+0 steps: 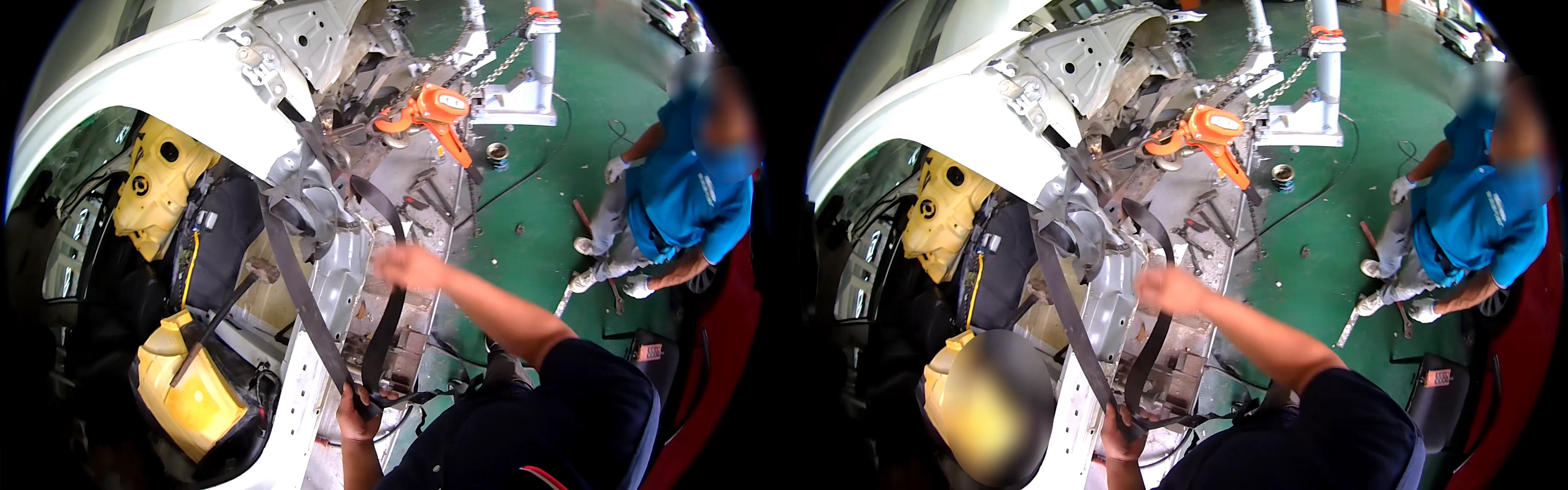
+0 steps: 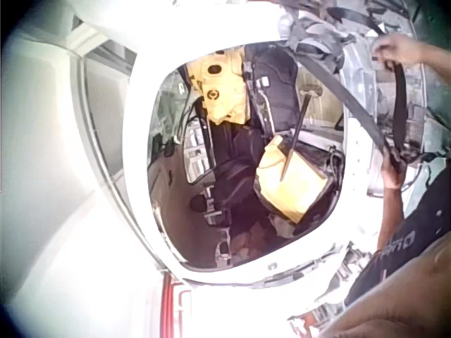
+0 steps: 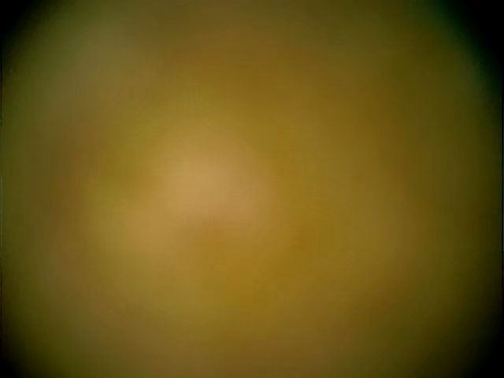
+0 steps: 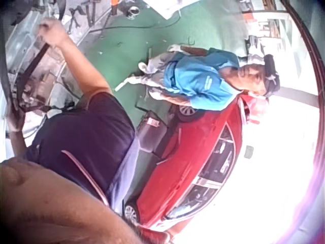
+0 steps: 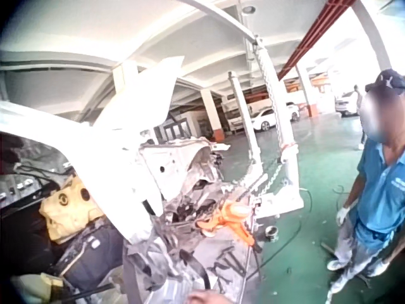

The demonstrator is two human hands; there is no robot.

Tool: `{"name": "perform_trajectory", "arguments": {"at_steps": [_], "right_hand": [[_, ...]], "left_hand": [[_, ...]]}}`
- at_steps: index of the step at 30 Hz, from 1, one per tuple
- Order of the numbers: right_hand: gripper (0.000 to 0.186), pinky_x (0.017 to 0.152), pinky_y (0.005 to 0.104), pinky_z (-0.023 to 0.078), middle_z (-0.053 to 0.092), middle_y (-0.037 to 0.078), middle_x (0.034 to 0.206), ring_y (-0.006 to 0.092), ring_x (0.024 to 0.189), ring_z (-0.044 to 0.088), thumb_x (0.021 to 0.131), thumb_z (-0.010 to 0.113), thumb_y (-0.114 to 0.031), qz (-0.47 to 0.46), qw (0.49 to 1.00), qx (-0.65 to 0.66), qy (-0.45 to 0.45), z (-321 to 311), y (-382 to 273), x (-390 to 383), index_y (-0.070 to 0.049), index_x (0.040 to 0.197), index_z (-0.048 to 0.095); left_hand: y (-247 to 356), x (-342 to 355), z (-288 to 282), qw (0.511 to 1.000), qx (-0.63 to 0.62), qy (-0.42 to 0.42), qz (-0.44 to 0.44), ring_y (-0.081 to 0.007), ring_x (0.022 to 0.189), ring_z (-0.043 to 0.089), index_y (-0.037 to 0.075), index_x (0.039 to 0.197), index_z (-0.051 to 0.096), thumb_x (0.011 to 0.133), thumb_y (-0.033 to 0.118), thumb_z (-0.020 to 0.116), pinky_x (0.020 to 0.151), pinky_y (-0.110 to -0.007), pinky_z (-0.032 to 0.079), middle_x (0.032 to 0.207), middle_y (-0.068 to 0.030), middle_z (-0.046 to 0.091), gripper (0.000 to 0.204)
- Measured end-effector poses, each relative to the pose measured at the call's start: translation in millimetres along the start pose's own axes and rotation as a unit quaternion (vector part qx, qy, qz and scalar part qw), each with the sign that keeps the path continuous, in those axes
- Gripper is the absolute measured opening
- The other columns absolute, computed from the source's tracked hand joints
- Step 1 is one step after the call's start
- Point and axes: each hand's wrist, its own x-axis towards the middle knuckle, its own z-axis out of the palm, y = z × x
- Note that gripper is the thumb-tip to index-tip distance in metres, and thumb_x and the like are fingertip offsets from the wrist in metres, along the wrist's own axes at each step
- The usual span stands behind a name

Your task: The person secures a damaged white car frame using a black strap and an orange chain hoist. They repeatedly wrap the strap around the frame, adjust the hoist, and pull the chain to apply tension while a coworker observes.

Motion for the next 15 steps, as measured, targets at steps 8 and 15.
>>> {"name": "perform_trajectory", "arguments": {"at_steps": [8, 15], "right_hand": [[0.037, 0.077, 0.0405, 0.052, 0.071, 0.018, 0.083, 0.0275, 0.08, 0.068, 0.087, 0.076, -0.033, -0.055, 0.987, 0.017, 0.151, -48, 61, 245, -0.001, 0.105, 0.071], [0.032, 0.077, 0.0373, 0.053, 0.074, 0.013, 0.092, 0.023, 0.082, 0.068, 0.089, 0.074, -0.031, -0.205, 0.966, -0.062, 0.146, -93, 97, 277, -0.003, 0.105, 0.071]], "left_hand": [[-18, 15, 65, 0.993, 0.077, 0.088, 0.031, -0.037, 0.092, 0.063, 0.003, 0.083, 0.054, 0.107, 0.045, 0.042, 0.092, -0.045, 0.046, 0.09, -0.0213, 0.063, 0.05], [-8, 80, 96, 0.964, 0.217, 0.141, 0.055, -0.0189, 0.078, 0.05, 0.006, 0.087, 0.058, 0.108, 0.046, 0.04, 0.078, -0.031, 0.039, 0.08, -0.0046, 0.052, 0.049]]}}
